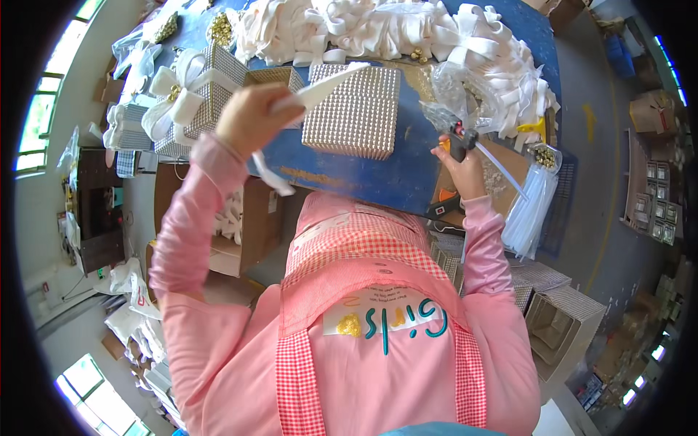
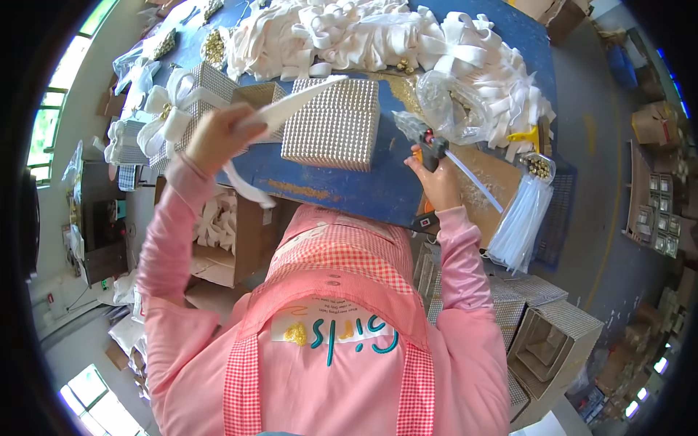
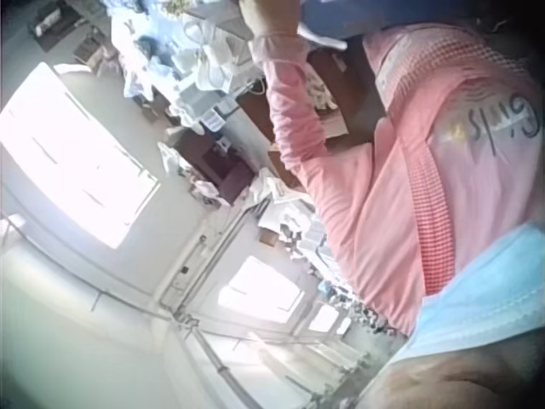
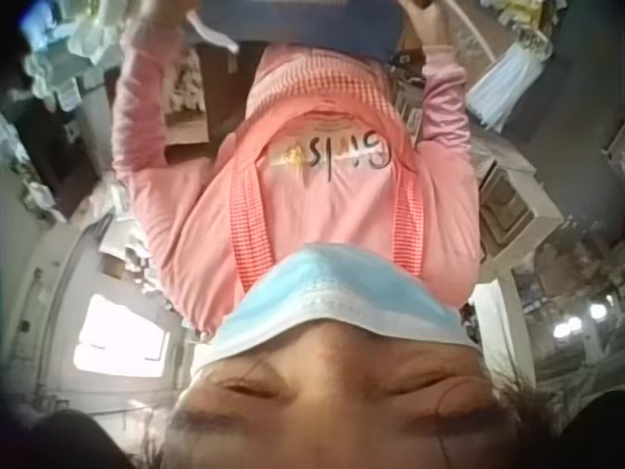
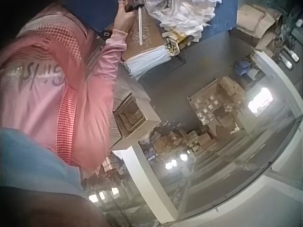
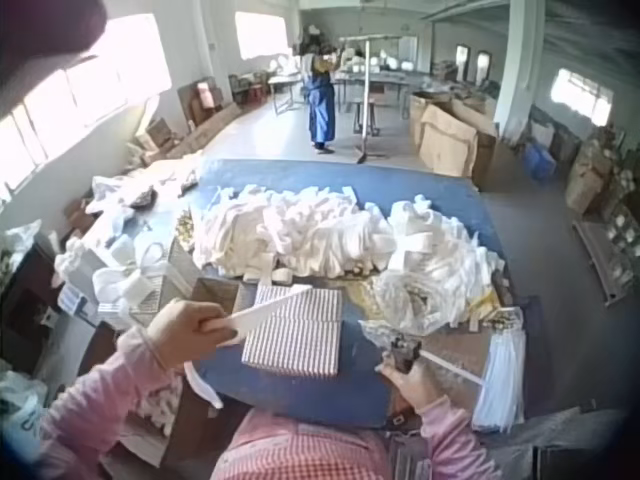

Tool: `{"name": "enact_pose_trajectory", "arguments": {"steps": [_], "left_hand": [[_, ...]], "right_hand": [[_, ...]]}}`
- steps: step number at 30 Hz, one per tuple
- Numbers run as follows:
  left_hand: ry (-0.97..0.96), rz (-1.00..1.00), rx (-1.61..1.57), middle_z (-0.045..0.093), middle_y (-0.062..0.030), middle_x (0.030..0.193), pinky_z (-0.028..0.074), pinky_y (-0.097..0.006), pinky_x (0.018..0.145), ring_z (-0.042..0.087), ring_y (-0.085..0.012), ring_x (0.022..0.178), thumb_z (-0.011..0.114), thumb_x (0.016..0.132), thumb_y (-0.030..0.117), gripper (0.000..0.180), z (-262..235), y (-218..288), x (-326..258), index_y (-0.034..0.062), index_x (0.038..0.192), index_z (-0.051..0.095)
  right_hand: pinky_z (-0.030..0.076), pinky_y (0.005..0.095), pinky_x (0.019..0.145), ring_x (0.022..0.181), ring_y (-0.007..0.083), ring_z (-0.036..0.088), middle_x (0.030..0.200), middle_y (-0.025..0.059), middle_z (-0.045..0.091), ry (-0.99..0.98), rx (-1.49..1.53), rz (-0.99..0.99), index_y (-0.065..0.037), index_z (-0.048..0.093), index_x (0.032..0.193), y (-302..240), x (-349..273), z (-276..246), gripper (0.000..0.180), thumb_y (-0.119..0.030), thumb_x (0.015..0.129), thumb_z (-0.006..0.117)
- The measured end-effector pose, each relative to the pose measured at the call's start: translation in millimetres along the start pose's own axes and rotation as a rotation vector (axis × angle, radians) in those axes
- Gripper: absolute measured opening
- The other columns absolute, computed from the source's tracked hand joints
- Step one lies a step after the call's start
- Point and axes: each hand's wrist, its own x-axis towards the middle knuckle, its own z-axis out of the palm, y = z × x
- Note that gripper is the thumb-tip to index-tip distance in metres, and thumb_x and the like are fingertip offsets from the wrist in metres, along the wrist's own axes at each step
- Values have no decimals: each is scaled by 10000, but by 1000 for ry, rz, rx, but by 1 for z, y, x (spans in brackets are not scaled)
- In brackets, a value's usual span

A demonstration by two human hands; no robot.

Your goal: Decorating small square boxes with ribbon and bows using a hot glue gun.

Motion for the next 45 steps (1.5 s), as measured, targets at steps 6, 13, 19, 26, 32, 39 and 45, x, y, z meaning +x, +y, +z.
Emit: {"name": "enact_pose_trajectory", "arguments": {"steps": [6,13,19,26,32,39,45], "left_hand": [[73,345,350,630,-102,700,476,-350,600,601,-268,624,642,771,233,173,-65,7,84,68,818,665],[111,667,622,636,-110,774,473,-374,698,616,-292,786,687,721,217,127,-100,15,152,113,793,687],[56,579,720,655,-86,731,486,-374,646,632,-278,721,686,720,177,86,-118,64,146,108,771,691],[3,513,696,660,-99,731,493,-360,652,639,-278,711,677,737,164,94,-127,65,147,90,792,692],[-11,551,611,665,-117,744,501,-352,647,645,-277,708,683,743,165,125,-130,55,153,54,802,687],[-26,509,635,664,-111,740,499,-357,647,643,-276,711,685,742,179,124,-133,65,158,68,798,692],[-15,549,728,657,-106,720,492,-363,643,638,-273,708,674,737,179,107,-131,73,158,88,787,696]], "right_hand": [[485,293,635,721,178,643,782,62,650,-75,-143,15,-29,604,970,-63,28,8,251,-188,796,689],[473,325,602,686,265,631,775,98,651,-80,-328,-554,-44,598,956,-110,72,30,289,-233,768,709],[461,342,548,624,284,612,707,96,639,-126,-518,-547,-81,630,954,-134,89,36,295,-317,783,680],[449,307,647,686,163,588,758,82,638,-132,-516,-163,-56,642,965,-69,71,17,329,-360,840,622],[449,338,632,645,265,575,737,118,620,-60,-458,-109,-23,613,866,-12,49,7,301,-320,832,640],[441,285,593,613,152,571,718,57,627,-53,-211,-315,-42,636,904,-96,76,37,206,-222,813,675],[451,343,531,596,289,602,689,108,611,-35,-449,-559,-47,623,843,-151,107,57,235,-259,773,697]]}}
